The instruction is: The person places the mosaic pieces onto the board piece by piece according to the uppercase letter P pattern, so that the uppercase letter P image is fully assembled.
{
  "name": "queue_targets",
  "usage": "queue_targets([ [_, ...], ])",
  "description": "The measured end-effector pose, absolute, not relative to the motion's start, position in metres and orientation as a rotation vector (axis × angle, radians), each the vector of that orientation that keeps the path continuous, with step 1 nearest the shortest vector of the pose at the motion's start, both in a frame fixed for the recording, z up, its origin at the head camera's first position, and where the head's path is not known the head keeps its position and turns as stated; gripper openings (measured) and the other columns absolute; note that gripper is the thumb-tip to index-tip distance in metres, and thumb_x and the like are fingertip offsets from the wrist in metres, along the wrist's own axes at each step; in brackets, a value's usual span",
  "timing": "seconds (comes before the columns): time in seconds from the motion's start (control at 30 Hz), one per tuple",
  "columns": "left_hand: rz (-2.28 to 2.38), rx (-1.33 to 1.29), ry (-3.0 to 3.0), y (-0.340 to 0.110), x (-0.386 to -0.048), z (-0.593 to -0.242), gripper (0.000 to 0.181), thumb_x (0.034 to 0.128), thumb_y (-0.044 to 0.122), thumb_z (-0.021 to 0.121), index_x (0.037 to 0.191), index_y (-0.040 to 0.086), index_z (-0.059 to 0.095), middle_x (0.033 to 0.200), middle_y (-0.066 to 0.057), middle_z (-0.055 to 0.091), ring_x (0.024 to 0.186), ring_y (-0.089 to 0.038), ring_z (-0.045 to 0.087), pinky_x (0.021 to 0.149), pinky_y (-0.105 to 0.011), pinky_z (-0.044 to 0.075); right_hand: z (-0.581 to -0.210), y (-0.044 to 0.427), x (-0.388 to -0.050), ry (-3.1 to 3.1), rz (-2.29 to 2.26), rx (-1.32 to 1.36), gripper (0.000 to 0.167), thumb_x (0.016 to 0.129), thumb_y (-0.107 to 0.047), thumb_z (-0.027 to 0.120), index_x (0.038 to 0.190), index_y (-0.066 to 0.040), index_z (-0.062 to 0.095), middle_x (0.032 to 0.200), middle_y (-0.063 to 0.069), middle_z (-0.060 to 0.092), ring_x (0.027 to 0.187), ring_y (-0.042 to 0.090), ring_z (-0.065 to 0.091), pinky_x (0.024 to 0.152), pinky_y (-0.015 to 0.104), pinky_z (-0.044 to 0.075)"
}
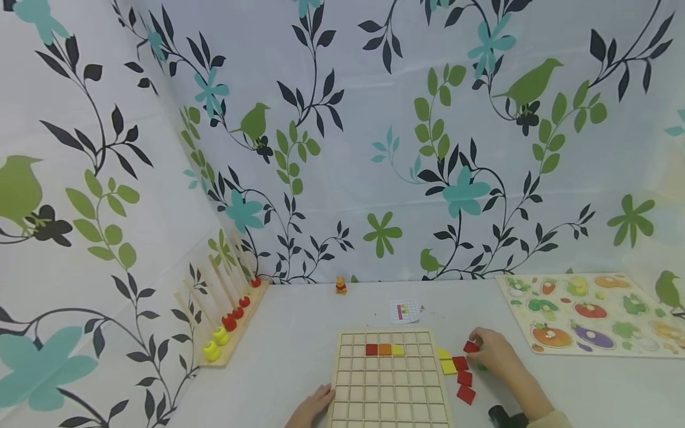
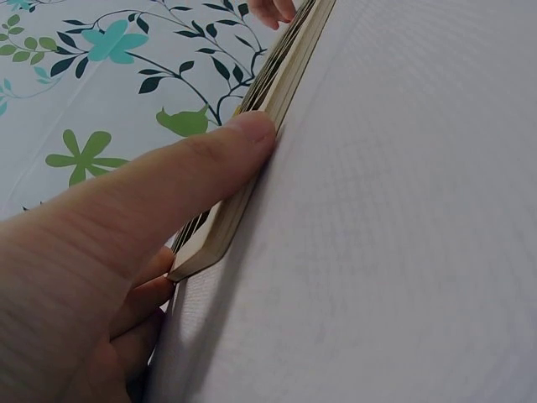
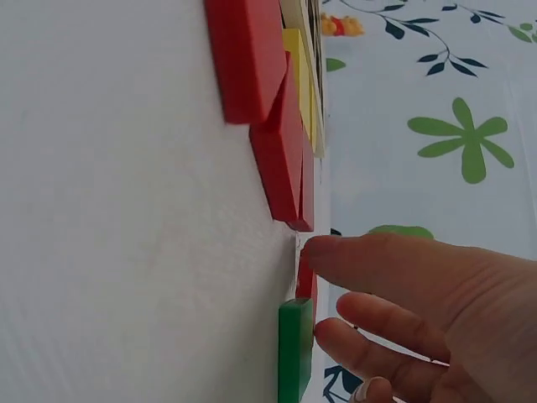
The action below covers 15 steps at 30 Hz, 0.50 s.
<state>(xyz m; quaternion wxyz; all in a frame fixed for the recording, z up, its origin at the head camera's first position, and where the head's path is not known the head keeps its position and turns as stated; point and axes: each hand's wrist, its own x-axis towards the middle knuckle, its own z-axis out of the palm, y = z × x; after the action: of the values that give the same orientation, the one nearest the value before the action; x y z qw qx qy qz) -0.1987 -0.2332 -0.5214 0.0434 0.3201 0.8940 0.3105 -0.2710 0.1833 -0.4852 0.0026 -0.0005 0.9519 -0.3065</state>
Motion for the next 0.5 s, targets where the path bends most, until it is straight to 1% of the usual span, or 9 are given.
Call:
queue_targets([
  [0.1,0.952,0.989,2.747,-0.2341,-0.1991,-0.5255,0.073,0.0793,0.040,0.061,0.127,-0.011,0.039,0.134,-0.018,0.039,0.124,-0.031,0.033,0.089,-0.054,0.034,-0.4858,0.1816,-0.2702,3.005,-0.969,-0.020,0.033,0.070,-0.006,0.074,0.096,0.003,0.056,0.075,0.006,0.052,0.068,0.019,0.048,0.061,0.034,0.046],
  [0.27,0.970,0.978,2.730,-0.2329,-0.1979,-0.5252,0.072,0.0801,0.038,0.061,0.127,-0.011,0.038,0.133,-0.022,0.038,0.124,-0.033,0.033,0.089,-0.056,0.033,-0.4861,0.1804,-0.2687,2.996,-0.990,-0.030,0.029,0.070,0.000,0.071,0.095,0.003,0.056,0.075,0.006,0.052,0.068,0.019,0.049,0.062,0.035,0.046],
  [0.43,0.987,0.904,2.711,-0.2317,-0.1957,-0.5232,0.074,0.0782,0.038,0.062,0.129,-0.010,0.037,0.135,-0.020,0.037,0.124,-0.034,0.032,0.090,-0.058,0.031,-0.4885,0.1821,-0.2683,3.066,-0.950,-0.030,0.029,0.069,-0.001,0.071,0.094,0.004,0.057,0.078,0.008,0.052,0.070,0.021,0.048,0.064,0.037,0.046],
  [0.5,0.989,0.881,2.711,-0.2316,-0.1953,-0.5232,0.075,0.0771,0.039,0.063,0.129,-0.009,0.037,0.136,-0.018,0.036,0.124,-0.033,0.031,0.089,-0.059,0.030,-0.4896,0.1825,-0.2678,3.097,-0.936,-0.023,0.028,0.069,-0.001,0.071,0.093,0.005,0.057,0.077,0.008,0.051,0.070,0.022,0.047,0.064,0.038,0.046],
])
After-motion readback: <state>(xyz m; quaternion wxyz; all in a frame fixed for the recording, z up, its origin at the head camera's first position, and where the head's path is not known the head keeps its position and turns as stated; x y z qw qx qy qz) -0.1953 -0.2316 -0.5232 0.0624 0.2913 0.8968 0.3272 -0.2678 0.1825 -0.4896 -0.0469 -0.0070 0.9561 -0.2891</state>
